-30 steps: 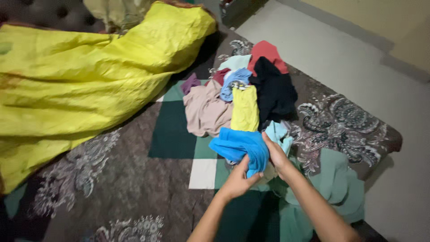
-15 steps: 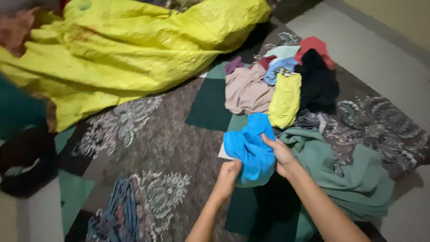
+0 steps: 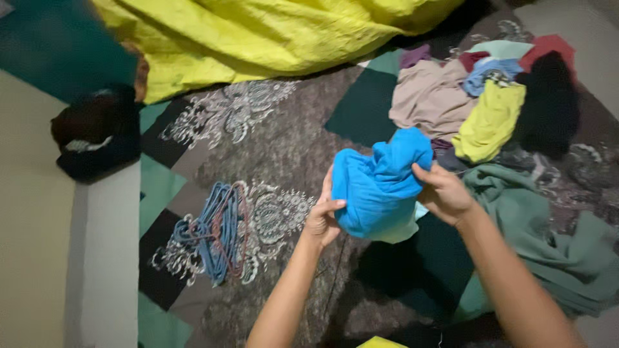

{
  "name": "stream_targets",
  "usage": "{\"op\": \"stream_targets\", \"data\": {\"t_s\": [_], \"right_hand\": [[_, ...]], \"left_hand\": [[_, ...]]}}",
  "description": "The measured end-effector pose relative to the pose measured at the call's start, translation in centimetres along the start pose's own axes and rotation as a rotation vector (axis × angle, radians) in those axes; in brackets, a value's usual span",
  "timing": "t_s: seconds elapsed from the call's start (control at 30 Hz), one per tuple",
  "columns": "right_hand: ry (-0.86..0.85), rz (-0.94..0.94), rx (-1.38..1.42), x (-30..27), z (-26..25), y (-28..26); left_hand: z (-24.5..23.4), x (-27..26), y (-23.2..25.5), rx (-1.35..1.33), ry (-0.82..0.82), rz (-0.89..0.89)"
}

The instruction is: The person folds a patterned shirt and places it on a hanger, then hangs it in a closet. They repeat the process with a brown Boston Celtics jersey and a blue gradient t-shirt, smoothing each garment before hanging it.

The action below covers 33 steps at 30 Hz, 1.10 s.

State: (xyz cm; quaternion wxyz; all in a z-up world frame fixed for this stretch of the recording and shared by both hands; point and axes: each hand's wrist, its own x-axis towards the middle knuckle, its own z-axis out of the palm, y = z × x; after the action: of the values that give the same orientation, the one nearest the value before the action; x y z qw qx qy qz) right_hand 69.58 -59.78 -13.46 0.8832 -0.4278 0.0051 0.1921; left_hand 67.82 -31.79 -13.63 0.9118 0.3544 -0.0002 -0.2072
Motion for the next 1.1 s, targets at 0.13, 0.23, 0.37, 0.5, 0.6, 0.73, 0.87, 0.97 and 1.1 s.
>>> {"op": "stream_targets", "data": {"t_s": [0.13, 0.23, 0.37, 0.5, 0.6, 0.73, 0.87, 0.97, 1.1], "right_hand": [[-0.04, -0.078, -0.121, 0.1, 2.0, -2.0], [-0.024, -0.152, -0.114, 0.2, 3.3, -3.2], [0.04, -0.236, -0.15, 1.1, 5.1, -4.9], [0.024, -0.208, -0.155, 3.5, 7.6, -5.2], [-0.041, -0.226, -0.188, 7.1, 9.7, -4.2], [0.031, -0.41, -0.891, 12.7, 12.5, -2.3], [0.01, -0.08, -1.008, 15.0, 15.4, -0.7], [-0.171, -0.075, -0.763, 13.5, 17.2, -0.8], [0.001, -0.38, -0.701, 7.7, 18.6, -0.7]], "left_hand": [[-0.3, -1.0, 3.6, 0.238, -0.095, 0.069], [-1.0, -2.0, 7.1, 0.67, -0.058, 0.046], [-0.7, -4.1, 11.8, 1.582, 0.05, 0.004], [0.7, -6.8, 14.0, 1.822, -0.255, 0.797], [1.5, -7.3, 13.9, 1.698, -0.293, 0.625], [1.9, -6.9, 12.4, 1.229, -0.21, 0.246], [1.8, -5.4, 10.9, 0.727, -0.182, 0.171], [1.9, -3.7, 10.6, 0.508, -0.125, 0.222], [1.9, -2.1, 11.2, 0.461, -0.03, 0.285]]}}
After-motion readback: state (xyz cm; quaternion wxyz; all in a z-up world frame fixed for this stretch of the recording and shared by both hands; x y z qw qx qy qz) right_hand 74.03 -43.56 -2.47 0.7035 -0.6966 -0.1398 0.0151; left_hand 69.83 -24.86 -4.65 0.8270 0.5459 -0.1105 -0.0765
